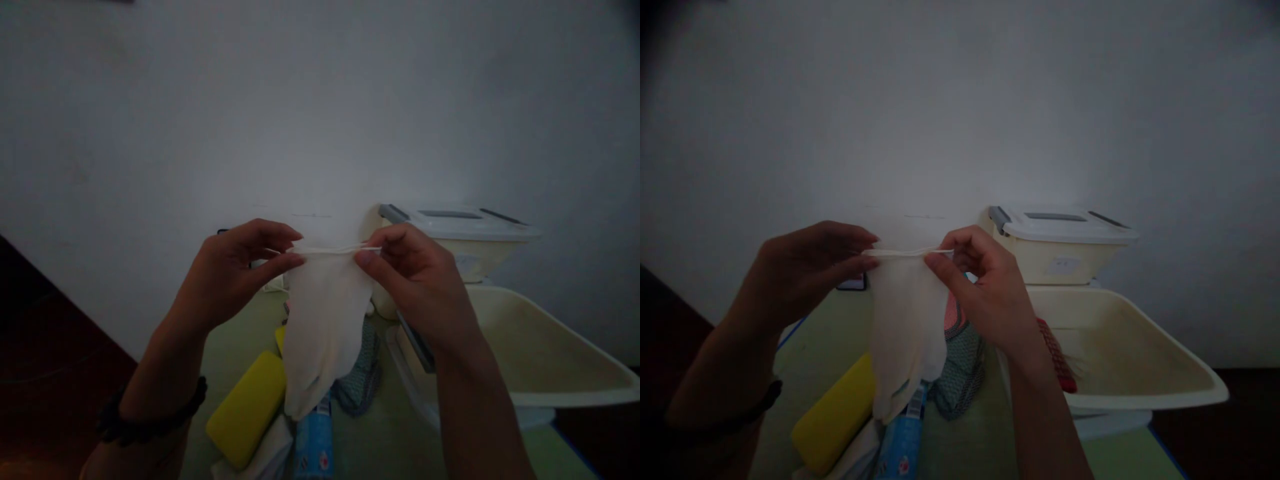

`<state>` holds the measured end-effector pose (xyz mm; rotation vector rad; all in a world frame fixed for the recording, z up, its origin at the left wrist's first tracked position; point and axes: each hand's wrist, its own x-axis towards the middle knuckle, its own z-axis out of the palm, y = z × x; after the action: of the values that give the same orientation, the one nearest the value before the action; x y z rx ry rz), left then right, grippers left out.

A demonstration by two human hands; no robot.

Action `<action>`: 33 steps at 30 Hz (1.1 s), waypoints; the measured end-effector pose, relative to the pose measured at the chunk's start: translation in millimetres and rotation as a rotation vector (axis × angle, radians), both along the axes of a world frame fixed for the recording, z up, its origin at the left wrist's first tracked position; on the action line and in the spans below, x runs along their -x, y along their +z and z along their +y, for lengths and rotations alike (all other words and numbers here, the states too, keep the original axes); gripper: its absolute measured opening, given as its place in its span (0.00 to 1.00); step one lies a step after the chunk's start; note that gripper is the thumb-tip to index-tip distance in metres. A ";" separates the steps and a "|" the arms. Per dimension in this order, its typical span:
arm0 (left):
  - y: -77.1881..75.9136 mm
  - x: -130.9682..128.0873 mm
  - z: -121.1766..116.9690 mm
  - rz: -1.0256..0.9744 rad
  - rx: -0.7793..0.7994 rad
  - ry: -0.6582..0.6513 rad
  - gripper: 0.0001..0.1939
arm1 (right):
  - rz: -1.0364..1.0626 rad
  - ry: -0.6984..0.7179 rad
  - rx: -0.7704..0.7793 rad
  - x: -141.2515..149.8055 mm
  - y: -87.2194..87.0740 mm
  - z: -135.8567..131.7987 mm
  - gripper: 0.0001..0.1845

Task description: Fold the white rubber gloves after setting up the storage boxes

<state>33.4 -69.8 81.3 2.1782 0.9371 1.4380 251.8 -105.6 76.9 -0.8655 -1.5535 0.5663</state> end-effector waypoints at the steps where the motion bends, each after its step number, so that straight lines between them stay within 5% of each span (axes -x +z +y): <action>1: -0.4 0.3 -0.1 -0.009 -0.003 -0.002 0.13 | 0.022 -0.015 -0.003 0.2 0.3 -0.1 0.06; 18: -1.2 2.3 0.2 0.076 -0.081 -0.009 0.08 | 0.025 -0.047 0.026 -2.0 -0.9 2.4 0.17; 27: 1.2 -7.8 -0.1 -0.196 0.124 -0.045 0.02 | 0.138 -0.058 0.041 0.8 1.8 2.7 0.04; 33: 2.8 -11.0 -2.5 -0.213 0.152 -0.096 0.03 | 0.203 0.035 0.076 3.7 1.8 2.8 0.18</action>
<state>44.4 -72.3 84.0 1.8917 0.8257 1.4677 248.1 -102.9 78.7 -0.8130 -1.3715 0.7200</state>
